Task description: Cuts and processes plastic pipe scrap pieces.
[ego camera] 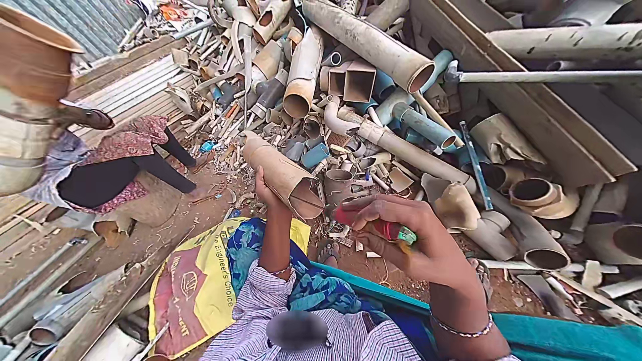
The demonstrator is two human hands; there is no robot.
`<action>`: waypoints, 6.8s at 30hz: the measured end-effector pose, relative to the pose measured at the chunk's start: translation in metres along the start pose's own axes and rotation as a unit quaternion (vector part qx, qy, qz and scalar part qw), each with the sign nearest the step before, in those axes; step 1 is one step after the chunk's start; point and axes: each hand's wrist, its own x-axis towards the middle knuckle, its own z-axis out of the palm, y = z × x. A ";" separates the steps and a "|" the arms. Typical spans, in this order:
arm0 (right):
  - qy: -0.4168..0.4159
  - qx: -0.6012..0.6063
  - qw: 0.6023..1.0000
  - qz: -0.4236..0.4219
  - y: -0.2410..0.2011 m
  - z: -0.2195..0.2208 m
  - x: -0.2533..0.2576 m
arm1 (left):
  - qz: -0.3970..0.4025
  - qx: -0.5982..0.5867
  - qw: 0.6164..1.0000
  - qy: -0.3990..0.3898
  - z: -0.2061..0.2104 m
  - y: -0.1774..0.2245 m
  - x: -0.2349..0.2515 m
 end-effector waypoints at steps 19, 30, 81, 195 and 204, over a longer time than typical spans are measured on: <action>0.092 -0.030 0.995 -0.007 0.018 0.067 0.013 | -0.019 -0.233 0.971 -0.059 -0.039 -0.005 0.027; 0.101 0.086 0.991 0.030 0.028 0.042 0.012 | -0.028 -0.270 0.958 -0.089 -0.039 -0.005 0.025; 0.032 -0.003 0.999 0.031 0.022 0.009 0.012 | -0.104 -0.317 0.938 0.100 -0.022 0.002 0.021; 0.046 -0.112 0.992 -0.029 -0.031 0.022 0.008 | -0.103 -0.265 0.951 0.125 -0.030 0.017 0.023; 0.035 -0.112 0.993 -0.032 -0.033 0.017 0.006 | -0.123 -0.267 0.946 0.136 -0.030 0.016 0.023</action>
